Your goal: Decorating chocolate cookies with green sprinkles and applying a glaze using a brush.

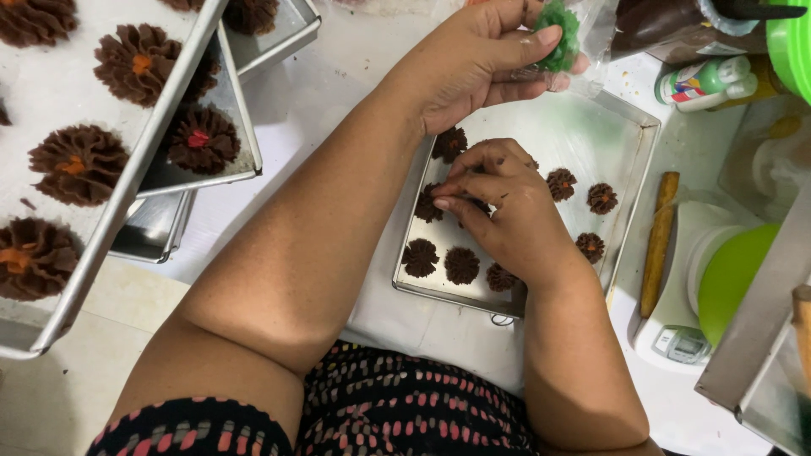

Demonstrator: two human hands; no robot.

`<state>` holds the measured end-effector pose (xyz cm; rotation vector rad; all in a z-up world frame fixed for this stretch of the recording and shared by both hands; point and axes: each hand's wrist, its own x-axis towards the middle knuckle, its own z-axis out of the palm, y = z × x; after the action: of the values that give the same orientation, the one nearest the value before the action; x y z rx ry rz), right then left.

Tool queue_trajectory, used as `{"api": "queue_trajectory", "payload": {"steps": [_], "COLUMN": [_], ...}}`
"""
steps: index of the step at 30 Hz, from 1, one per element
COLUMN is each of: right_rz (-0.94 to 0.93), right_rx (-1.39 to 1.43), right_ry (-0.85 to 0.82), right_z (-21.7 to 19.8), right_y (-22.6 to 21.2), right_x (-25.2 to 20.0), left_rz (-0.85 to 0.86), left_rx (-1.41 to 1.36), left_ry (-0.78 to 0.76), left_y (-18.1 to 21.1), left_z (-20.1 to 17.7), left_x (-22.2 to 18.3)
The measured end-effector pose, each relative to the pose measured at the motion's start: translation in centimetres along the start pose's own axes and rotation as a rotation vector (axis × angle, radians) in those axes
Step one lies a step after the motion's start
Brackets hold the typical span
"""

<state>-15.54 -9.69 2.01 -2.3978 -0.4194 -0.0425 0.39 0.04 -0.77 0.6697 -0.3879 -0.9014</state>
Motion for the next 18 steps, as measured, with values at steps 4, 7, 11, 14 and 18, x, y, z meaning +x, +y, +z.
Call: {"api": "queue_trajectory", "payload": {"steps": [4, 7, 11, 14, 18], "right_rz": [-0.022, -0.021, -0.015, 0.008, 0.043], "right_rx": [0.003, -0.015, -0.013, -0.01, -0.018], "right_ry": [-0.003, 0.017, 0.022, 0.02, 0.023], "right_z": [-0.1, -0.1, -0.4, -0.7, -1.0], "right_y": [-0.2, -0.3, -0.4, -0.6, -0.6], "right_x": [0.1, 0.1, 0.1, 0.0, -0.1], "left_rz": [0.008, 0.013, 0.022, 0.02, 0.001], "left_rx": [0.007, -0.004, 0.026, 0.029, -0.001], "left_ry": [-0.012, -0.011, -0.005, -0.007, 0.002], "left_y": [0.0, -0.1, 0.1, 0.2, 0.2], "left_z": [0.0, -0.1, 0.1, 0.2, 0.1], "left_x": [0.0, 0.0, -0.2, -0.2, -0.1]}}
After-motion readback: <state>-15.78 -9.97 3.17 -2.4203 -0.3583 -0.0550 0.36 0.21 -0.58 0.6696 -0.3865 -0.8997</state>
